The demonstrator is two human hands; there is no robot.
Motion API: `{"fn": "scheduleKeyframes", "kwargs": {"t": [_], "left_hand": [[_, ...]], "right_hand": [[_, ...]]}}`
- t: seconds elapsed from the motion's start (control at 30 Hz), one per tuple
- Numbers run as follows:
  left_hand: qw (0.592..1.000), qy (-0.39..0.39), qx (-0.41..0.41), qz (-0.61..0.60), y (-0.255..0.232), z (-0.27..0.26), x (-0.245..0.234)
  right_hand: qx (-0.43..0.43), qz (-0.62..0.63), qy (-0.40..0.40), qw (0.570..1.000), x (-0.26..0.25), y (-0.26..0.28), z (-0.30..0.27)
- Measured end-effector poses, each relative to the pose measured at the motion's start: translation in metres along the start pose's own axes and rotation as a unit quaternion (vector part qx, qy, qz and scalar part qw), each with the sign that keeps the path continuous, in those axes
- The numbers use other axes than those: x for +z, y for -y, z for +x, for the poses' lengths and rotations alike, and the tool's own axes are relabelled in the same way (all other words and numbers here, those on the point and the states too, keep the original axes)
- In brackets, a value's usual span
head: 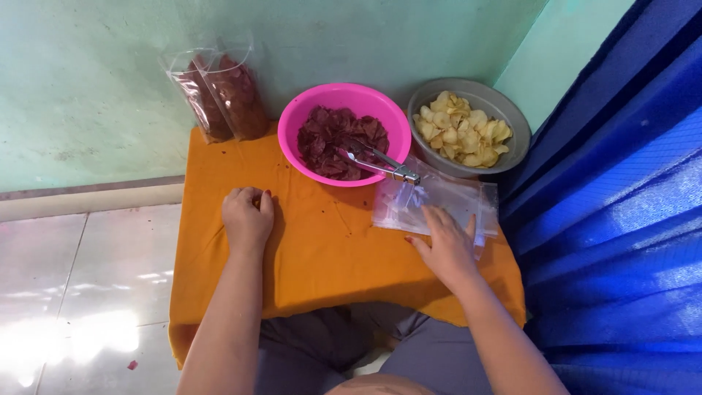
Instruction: Using tongs to fill plastic bags with purple and yellow chips from bowls.
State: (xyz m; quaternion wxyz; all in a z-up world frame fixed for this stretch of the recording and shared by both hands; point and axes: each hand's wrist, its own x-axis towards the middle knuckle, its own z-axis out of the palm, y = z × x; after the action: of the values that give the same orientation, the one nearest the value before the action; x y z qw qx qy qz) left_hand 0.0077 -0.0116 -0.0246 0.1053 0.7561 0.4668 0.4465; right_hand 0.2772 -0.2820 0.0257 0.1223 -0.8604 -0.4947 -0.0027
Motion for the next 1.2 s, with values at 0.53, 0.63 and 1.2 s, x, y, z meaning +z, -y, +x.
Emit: {"fn": "scheduleKeyframes", "kwargs": {"t": [0.53,0.63,1.2], "left_hand": [[0.999,0.04,0.0,0.011,0.005,0.0,0.004],[0.999,0.037,0.004,0.02,0.009,-0.004,0.004],[0.966,0.137,-0.146,-0.161,0.02,-0.002,-0.013]], "right_hand": [[0.181,0.023,-0.092,0.979,0.003,-0.118,-0.006],[0.17,0.069,-0.136,0.973,0.004,-0.108,-0.01],[0.046,0.446,-0.313,0.837,-0.04,-0.096,-0.053]]}}
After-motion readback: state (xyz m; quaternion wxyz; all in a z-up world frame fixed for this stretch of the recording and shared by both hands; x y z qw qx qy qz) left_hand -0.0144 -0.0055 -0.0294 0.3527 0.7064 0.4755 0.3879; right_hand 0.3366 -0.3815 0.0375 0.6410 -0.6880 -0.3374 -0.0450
